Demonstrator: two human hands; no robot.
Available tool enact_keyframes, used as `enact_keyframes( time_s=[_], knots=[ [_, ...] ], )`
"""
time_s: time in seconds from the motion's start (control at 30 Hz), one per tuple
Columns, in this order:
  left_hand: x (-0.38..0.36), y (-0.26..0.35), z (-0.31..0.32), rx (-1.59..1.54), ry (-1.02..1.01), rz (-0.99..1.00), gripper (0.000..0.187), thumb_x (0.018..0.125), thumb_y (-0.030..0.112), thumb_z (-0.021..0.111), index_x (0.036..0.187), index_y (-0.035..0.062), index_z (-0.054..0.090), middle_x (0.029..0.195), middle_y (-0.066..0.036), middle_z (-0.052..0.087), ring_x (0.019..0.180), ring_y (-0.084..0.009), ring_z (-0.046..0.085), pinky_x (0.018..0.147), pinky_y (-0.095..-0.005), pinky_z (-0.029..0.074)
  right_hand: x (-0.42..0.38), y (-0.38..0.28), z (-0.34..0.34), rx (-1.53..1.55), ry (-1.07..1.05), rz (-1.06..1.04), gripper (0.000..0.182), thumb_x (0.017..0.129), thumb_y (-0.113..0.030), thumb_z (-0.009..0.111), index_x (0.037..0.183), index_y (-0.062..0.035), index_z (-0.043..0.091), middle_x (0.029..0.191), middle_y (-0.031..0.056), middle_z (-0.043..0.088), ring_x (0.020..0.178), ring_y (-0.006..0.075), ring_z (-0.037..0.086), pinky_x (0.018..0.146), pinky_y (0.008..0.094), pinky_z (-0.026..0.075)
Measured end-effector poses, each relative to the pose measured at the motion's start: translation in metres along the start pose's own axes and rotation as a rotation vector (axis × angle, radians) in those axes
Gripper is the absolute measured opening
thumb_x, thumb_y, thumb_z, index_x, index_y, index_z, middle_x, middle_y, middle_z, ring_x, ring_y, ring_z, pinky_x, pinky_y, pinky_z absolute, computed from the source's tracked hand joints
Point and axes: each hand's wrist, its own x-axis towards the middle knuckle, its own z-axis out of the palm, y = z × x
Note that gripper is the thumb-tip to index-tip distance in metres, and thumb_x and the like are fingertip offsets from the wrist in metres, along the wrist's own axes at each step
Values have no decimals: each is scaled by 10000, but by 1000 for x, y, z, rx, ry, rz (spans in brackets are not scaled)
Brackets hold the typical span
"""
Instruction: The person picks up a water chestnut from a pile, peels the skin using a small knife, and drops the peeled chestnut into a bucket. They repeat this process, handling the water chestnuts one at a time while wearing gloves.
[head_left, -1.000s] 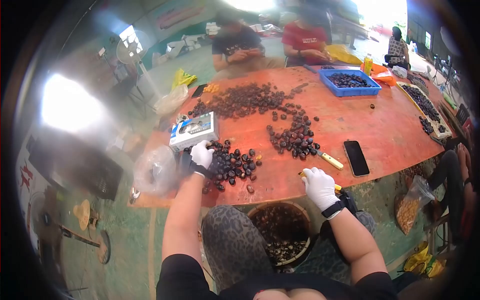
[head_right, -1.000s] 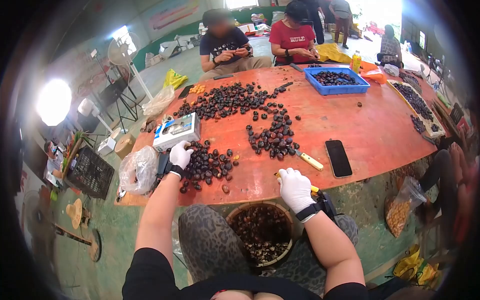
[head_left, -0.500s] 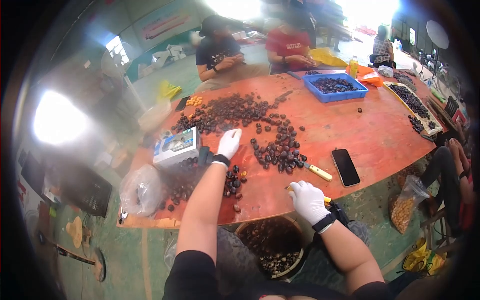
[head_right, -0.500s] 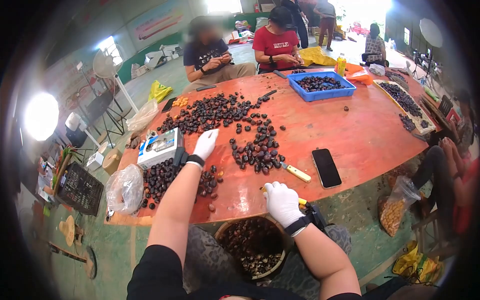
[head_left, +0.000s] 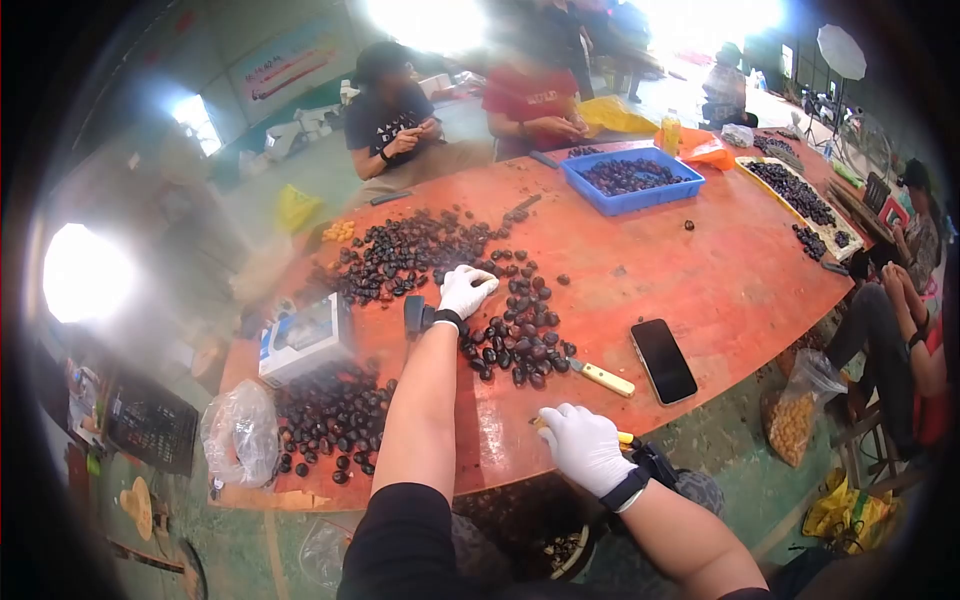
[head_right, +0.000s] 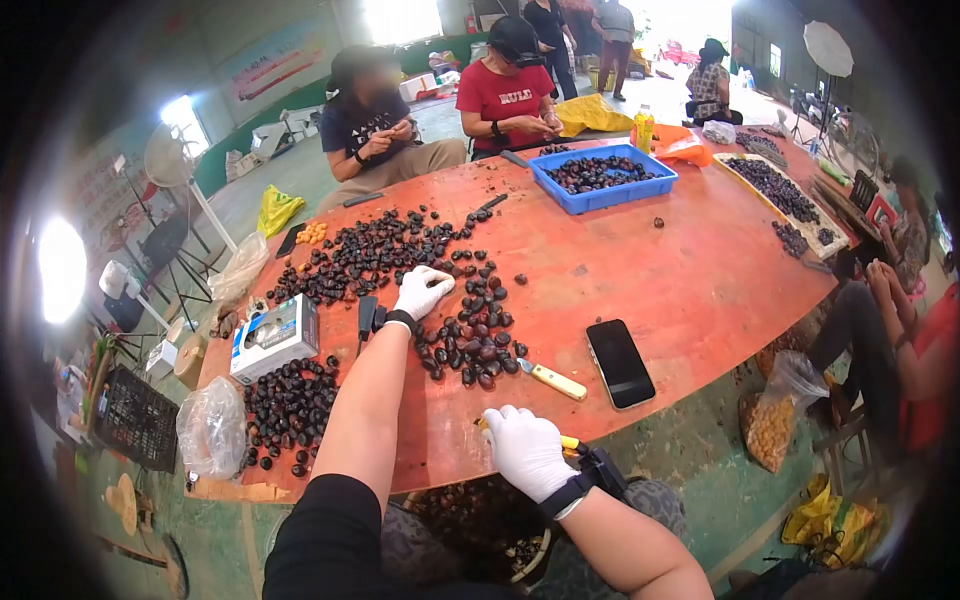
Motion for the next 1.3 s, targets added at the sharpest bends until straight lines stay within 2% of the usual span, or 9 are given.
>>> enact_keyframes(
  time_s=[0.17,0.3,0.33,0.57,0.73,0.87,1.0,1.1,1.3],
  knots=[
    [-3,0,8,-71,-63,176,219,791,257,741,863,51,754,948,-121,650,893,-267,633,795,-374,496,2,0,4,-10,4,-3,176,873,-260,622,979,-127,576,844,68,590,797,254,638,602,398,521],
    [-28,19,7,-262,-95,277,203,859,136,657,1009,13,716,986,-133,649,894,-243,634,812,-351,496,2,1,5,-13,-7,3,166,875,-256,615,967,-124,575,838,74,591,794,260,639,600,400,521],
    [-38,24,7,-398,-161,124,262,880,105,623,1116,3,673,1054,-133,655,977,-231,635,877,-340,492,2,0,5,-14,-6,2,166,875,-256,615,967,-124,576,838,75,591,794,261,639,602,401,522],
    [-85,44,12,-303,3,76,265,879,194,639,1098,57,697,1113,-157,671,1062,-324,621,956,-392,473,3,0,5,-35,5,-11,155,876,-244,610,964,-120,581,849,84,601,801,272,646,618,410,534],
    [-122,73,4,-78,36,-3,390,972,332,489,1181,58,670,1280,-208,590,1220,-373,517,1065,-418,375,5,2,9,-52,-3,-5,151,886,-250,602,961,-121,577,857,89,607,808,279,650,618,418,536],
    [-130,62,9,-213,-7,32,450,1012,316,449,1321,12,567,1372,-168,547,1305,-274,475,1083,-357,353,7,0,7,-59,-20,4,163,889,-266,606,966,-125,578,860,94,613,815,283,652,625,422,538],
    [-135,67,-7,-947,-122,-383,442,1051,303,381,1361,35,547,1356,-44,555,1241,-130,476,1047,-292,354,6,-2,4,-55,-33,10,164,888,-272,612,970,-132,584,858,97,610,832,286,650,636,425,539],
    [-146,62,-40,-748,-63,-148,492,1047,311,390,1384,-33,492,1419,-134,522,1352,-197,433,1113,-287,311,6,0,5,-25,-24,9,159,883,-267,614,971,-137,591,853,97,604,837,285,646,643,418,536],
    [-165,58,-32,-857,-40,-279,566,1058,409,355,1416,-16,459,1498,-130,429,1423,-215,321,1150,-339,260,-7,-32,-19,92,49,-325,198,853,-219,612,1039,-150,608,894,68,593,810,271,634,638,400,528]
  ],
)
